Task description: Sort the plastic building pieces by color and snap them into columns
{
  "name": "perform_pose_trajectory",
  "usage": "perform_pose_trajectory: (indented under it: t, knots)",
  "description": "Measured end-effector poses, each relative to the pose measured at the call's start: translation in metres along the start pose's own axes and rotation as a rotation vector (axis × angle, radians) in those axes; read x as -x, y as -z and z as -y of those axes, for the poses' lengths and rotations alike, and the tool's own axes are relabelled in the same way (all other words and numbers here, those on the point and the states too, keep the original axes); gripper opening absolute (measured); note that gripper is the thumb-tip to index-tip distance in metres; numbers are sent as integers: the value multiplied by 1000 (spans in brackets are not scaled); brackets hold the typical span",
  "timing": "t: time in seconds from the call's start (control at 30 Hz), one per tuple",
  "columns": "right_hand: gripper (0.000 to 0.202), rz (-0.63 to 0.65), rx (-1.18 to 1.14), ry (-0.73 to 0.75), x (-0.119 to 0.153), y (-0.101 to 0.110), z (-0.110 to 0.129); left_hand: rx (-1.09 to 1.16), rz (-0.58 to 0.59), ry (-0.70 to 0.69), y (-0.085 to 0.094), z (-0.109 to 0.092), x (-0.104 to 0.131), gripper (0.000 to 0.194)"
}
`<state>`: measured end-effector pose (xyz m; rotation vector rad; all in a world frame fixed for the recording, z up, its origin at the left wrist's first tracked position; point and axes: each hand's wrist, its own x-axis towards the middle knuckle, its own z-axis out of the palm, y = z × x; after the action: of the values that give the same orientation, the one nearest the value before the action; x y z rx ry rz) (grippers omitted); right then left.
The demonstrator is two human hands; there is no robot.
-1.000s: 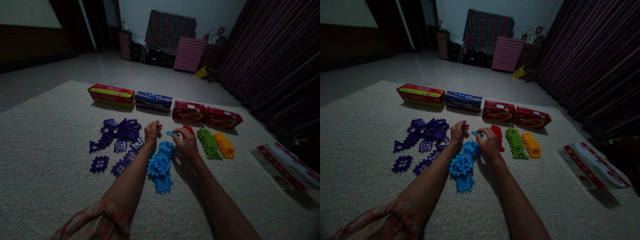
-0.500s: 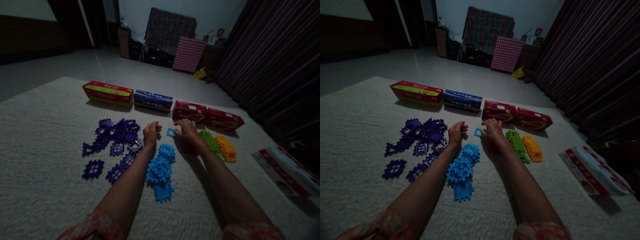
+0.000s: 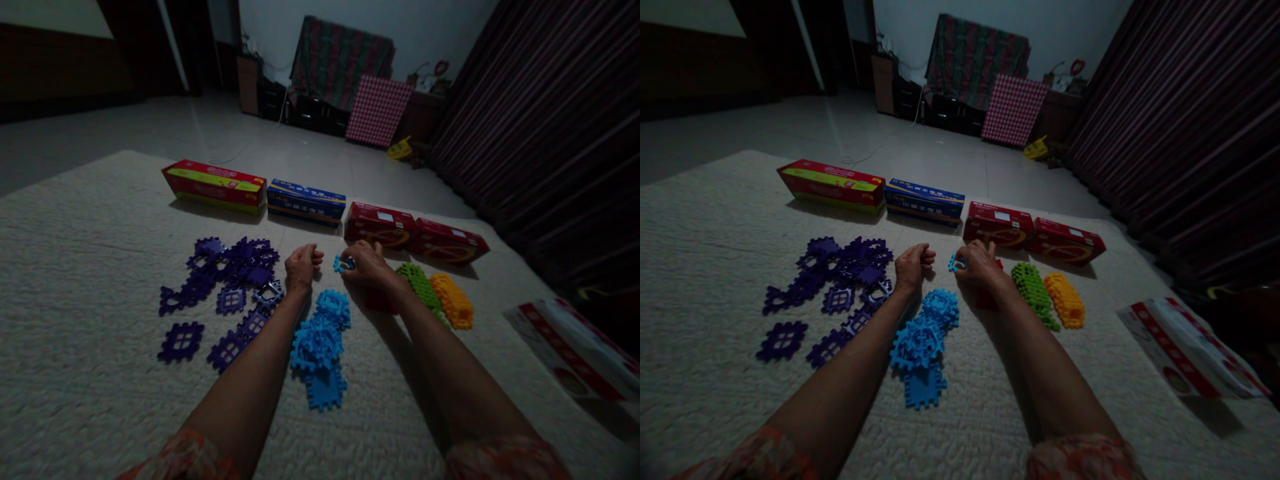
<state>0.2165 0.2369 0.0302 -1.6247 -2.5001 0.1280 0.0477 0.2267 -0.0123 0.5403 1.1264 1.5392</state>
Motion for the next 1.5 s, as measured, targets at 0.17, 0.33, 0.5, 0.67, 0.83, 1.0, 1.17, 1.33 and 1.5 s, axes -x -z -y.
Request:
perform_pose_trajectory:
  t: [0.17, 0.33, 0.5, 0.67, 0.83, 1.0, 1.17, 1.33, 1.5]
  knots:
    - [24, -48, 16, 6, 3, 4, 0, -4, 1, -9, 1, 1, -1, 27]
    - [23, -42, -269, 117, 34, 21, 24, -3, 12, -52, 2, 3, -1, 29]
    - [35, 142, -426, 146, 62, 22, 52, 7, 24, -67, 3, 2, 0, 30]
    - [37, 173, -428, 161, 70, 10, 57, 16, 24, -51, 3, 2, 0, 31]
    - [33, 192, -488, 206, 78, 11, 59, 26, 25, -47, 2, 2, -3, 31]
    - [36, 185, -494, 196, 82, 10, 58, 38, 21, -57, 2, 0, -4, 29]
    - [26, 173, -473, 208, 78, 11, 56, 36, 18, -62, 2, -2, -4, 28]
    - [26, -25, -459, 185, 69, 6, 53, 6, 19, -57, 1, -3, -4, 26]
    - [28, -37, -486, 3, 63, -1, 50, -7, 29, -56, 0, -3, -4, 23]
